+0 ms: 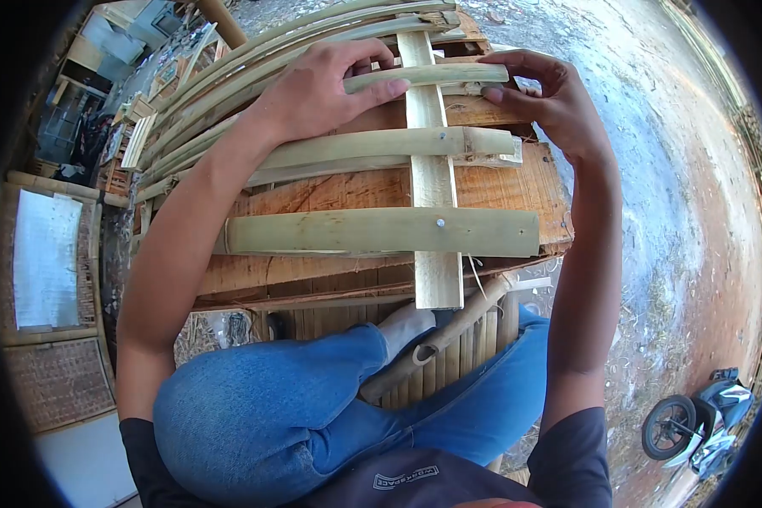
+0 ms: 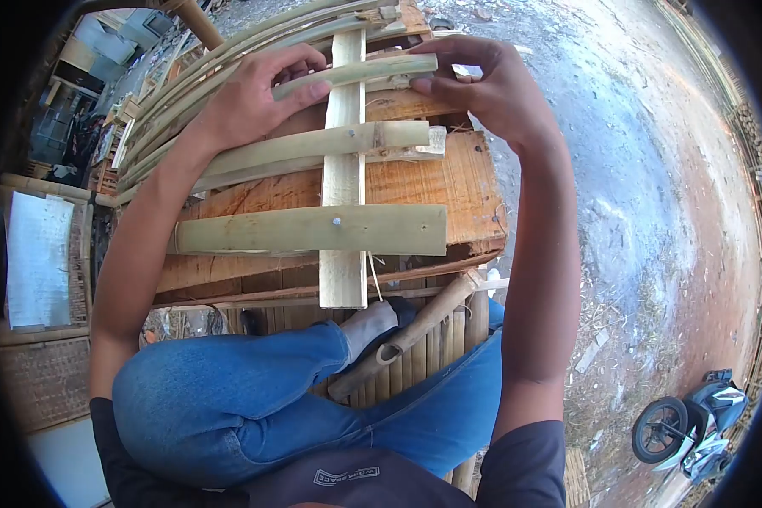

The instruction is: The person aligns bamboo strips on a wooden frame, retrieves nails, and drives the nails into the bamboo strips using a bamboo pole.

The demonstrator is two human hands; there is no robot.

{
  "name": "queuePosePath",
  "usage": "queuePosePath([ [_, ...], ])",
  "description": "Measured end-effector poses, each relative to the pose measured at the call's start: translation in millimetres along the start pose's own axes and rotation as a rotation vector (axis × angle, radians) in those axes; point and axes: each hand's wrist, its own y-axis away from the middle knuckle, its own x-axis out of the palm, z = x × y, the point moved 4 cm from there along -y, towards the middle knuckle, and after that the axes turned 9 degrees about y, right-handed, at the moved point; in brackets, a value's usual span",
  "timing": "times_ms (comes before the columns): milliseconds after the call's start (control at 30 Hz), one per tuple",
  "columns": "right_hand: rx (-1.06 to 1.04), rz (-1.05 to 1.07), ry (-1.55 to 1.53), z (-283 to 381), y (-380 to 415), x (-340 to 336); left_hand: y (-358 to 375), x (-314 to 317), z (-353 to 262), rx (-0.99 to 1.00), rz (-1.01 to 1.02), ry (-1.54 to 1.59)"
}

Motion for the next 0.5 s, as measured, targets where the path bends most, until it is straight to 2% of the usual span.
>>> queuePosePath([
  [100, 0.004, -0.029, 0.059, -2.7, 0.1, -2.7, 0.5, 0.8, -0.1, -0.05, 0.019, -0.023],
  [400, 0.053, -0.081, 0.056, -5.2, -0.1, -0.3, 0.5, 3.0, -2.3, 0.029, 0.004, 0.004],
  [500, 0.054, -0.123, 0.21, -3.1, -3.4, 1.9, -1.3, 3.9, 0.3, 0.043, 0.0, 0.006],
])
